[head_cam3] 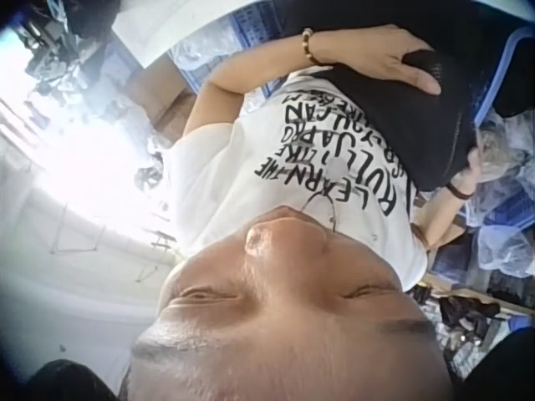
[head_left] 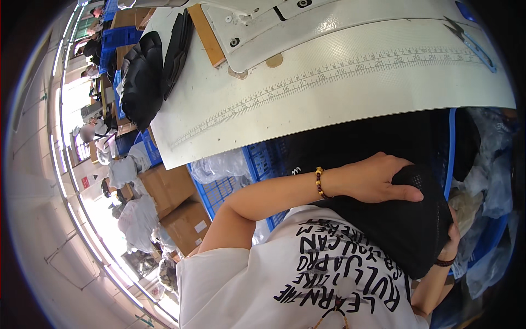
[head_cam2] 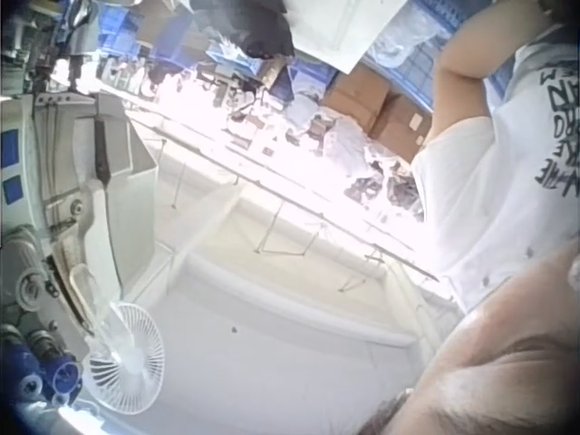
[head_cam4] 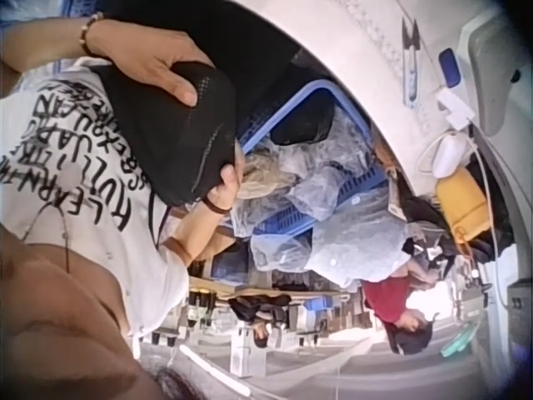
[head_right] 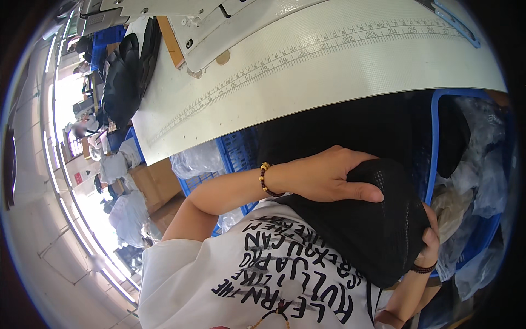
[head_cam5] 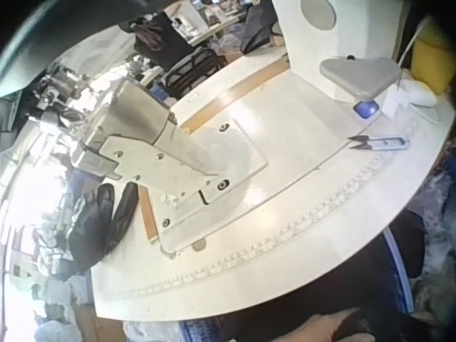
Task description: Stitch the upper component of a shoe using an industrial sewing machine.
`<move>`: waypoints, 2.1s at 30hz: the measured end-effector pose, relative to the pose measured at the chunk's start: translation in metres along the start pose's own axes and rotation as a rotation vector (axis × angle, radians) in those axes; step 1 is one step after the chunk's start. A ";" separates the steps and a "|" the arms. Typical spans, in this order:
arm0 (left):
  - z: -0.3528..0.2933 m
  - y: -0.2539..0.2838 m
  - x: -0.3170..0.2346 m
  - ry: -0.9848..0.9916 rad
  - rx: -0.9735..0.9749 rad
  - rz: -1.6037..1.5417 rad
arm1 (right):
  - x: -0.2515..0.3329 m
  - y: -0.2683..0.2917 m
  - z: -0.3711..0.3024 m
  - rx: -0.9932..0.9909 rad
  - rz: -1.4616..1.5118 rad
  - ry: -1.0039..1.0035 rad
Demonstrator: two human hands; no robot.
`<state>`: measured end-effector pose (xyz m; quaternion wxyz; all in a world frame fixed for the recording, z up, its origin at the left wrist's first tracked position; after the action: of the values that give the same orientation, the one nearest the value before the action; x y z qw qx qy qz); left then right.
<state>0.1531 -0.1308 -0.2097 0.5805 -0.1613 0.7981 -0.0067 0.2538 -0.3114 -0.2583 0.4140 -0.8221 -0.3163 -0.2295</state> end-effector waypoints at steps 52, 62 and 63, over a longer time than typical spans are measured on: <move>-0.006 0.092 0.078 0.153 -0.403 0.522 | 0.186 -0.015 0.088 -0.445 -1.080 0.559; -0.006 0.089 0.073 0.134 -0.311 0.513 | 0.160 -0.002 0.078 -0.435 -1.295 0.551; -0.005 0.089 0.072 0.129 -0.306 0.517 | 0.157 -0.005 0.079 -0.414 -1.329 0.525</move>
<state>0.1069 -0.0668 -0.2923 0.4800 -0.0379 0.8396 0.2513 0.3682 -0.1921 -0.1994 0.0863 -0.4368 -0.5879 -0.6754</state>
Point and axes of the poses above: each hand's wrist, its own z-axis towards the middle knuckle, its own y-axis out of the back of the hand, x = y × z, the point moved 10 cm from there along z, towards the middle knuckle, and after that the axes turned 5 degrees about -z, right-handed, at the moved point
